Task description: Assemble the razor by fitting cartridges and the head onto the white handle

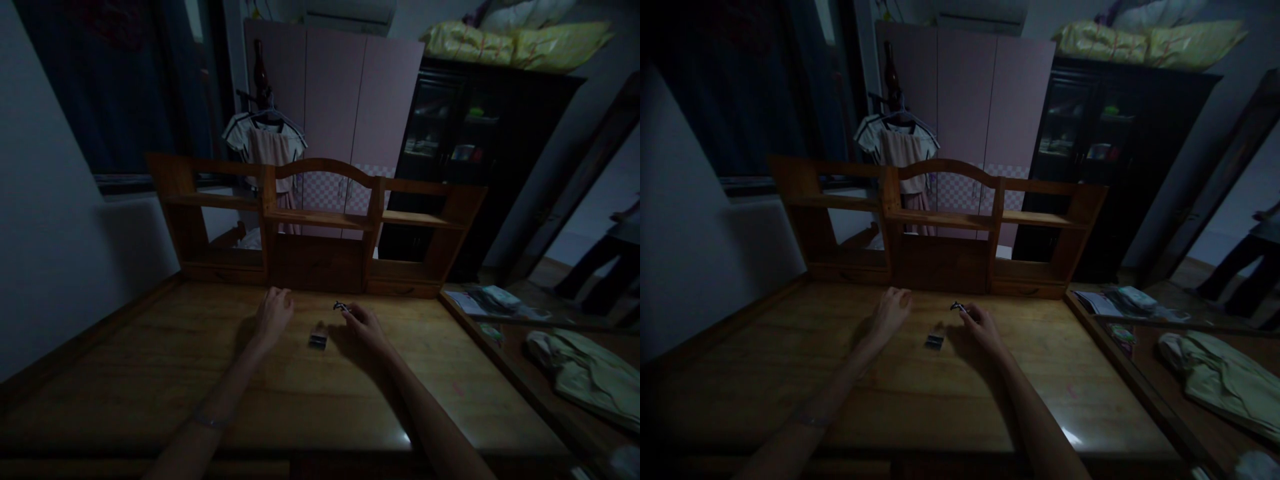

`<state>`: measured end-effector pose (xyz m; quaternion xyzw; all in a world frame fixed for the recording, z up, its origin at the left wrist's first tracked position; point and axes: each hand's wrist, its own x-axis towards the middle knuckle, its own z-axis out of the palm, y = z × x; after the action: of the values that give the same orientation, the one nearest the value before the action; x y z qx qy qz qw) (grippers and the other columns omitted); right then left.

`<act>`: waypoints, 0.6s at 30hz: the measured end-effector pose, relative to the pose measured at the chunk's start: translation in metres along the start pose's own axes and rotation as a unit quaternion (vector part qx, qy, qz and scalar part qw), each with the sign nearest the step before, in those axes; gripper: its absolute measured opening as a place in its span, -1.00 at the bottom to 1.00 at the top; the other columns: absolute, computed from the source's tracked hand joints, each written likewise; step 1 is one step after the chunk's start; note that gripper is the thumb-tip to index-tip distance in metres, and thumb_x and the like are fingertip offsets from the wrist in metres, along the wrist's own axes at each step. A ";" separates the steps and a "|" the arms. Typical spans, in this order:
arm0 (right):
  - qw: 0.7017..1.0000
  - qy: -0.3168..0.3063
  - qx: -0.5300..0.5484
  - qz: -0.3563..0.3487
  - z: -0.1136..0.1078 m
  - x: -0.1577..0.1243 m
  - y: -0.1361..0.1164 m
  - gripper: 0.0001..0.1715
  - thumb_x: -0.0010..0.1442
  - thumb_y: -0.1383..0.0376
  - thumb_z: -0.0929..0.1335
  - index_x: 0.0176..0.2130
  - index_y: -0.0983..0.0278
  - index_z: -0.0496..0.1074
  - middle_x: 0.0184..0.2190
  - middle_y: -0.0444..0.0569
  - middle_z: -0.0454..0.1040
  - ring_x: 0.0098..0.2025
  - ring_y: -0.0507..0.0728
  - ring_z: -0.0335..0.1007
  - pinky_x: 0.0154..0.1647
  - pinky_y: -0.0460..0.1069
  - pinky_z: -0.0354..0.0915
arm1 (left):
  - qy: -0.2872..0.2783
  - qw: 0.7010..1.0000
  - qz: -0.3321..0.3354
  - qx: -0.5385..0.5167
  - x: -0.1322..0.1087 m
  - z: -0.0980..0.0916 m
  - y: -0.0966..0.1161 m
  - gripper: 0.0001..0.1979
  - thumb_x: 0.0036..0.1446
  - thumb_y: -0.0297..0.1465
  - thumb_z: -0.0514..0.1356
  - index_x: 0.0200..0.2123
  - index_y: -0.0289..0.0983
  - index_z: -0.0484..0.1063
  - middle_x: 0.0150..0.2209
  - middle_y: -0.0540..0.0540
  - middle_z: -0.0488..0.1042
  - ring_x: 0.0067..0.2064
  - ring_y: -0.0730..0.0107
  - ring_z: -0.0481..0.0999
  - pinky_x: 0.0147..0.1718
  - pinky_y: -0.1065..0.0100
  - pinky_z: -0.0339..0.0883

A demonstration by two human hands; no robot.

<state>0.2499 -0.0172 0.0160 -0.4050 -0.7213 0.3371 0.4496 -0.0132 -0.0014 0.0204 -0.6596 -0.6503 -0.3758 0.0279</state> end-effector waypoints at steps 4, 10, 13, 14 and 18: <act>0.999 0.036 -0.019 -0.003 -0.002 0.002 0.005 -0.52 0.19 -0.06 0.22 -0.31 0.30 0.38 -0.54 -0.13 0.32 -0.48 0.04 0.24 -0.51 -0.10 0.11 | -0.103 0.991 -0.023 0.085 -0.009 -0.018 -0.022 -0.51 0.09 -0.20 0.11 0.00 -0.42 0.34 -0.02 -0.34 0.37 0.02 0.06 0.34 -0.05 0.26 0.16; 0.995 0.067 -0.067 -0.019 -0.005 0.002 0.011 -0.55 0.22 -0.03 0.20 -0.36 0.28 0.36 -0.54 -0.12 0.39 -0.51 0.03 0.29 -0.50 -0.11 0.14 | -0.248 0.960 -0.055 0.117 -0.020 -0.025 -0.038 -0.75 0.04 -0.28 0.15 -0.26 -0.33 0.40 -0.22 -0.23 0.47 -0.18 0.21 0.44 -0.32 0.38 0.17; 0.994 0.077 -0.080 -0.018 -0.005 0.003 0.015 -0.55 0.22 -0.03 0.19 -0.37 0.28 0.35 -0.55 -0.13 0.39 -0.53 0.03 0.29 -0.52 -0.12 0.12 | -0.252 0.959 -0.058 0.113 -0.024 -0.025 -0.031 -0.88 0.00 -0.39 0.15 -0.37 -0.32 0.39 -0.30 -0.19 0.48 -0.26 0.26 0.45 -0.38 0.39 0.15; 0.993 0.080 -0.086 -0.021 -0.005 0.002 0.016 -0.54 0.22 -0.03 0.19 -0.38 0.28 0.35 -0.55 -0.13 0.39 -0.52 0.03 0.29 -0.53 -0.12 0.12 | -0.250 0.960 -0.059 0.108 -0.024 -0.024 -0.028 -0.90 -0.01 -0.41 0.15 -0.39 -0.32 0.38 -0.31 -0.18 0.48 -0.26 0.27 0.45 -0.39 0.39 0.15; 0.991 0.079 -0.106 -0.029 -0.006 0.000 0.017 -0.55 0.23 -0.02 0.19 -0.37 0.28 0.37 -0.54 -0.12 0.40 -0.50 0.04 0.31 -0.52 -0.12 0.11 | -0.268 0.956 -0.088 0.080 -0.025 -0.020 -0.021 -0.94 -0.08 -0.45 0.19 -0.46 -0.32 0.38 -0.41 -0.13 0.48 -0.33 0.31 0.47 -0.42 0.42 0.19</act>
<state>0.2603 -0.0088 0.0039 -0.4546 -0.7267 0.2123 0.4693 -0.0376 -0.0298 0.0114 -0.6722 -0.7170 -0.1334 -0.1278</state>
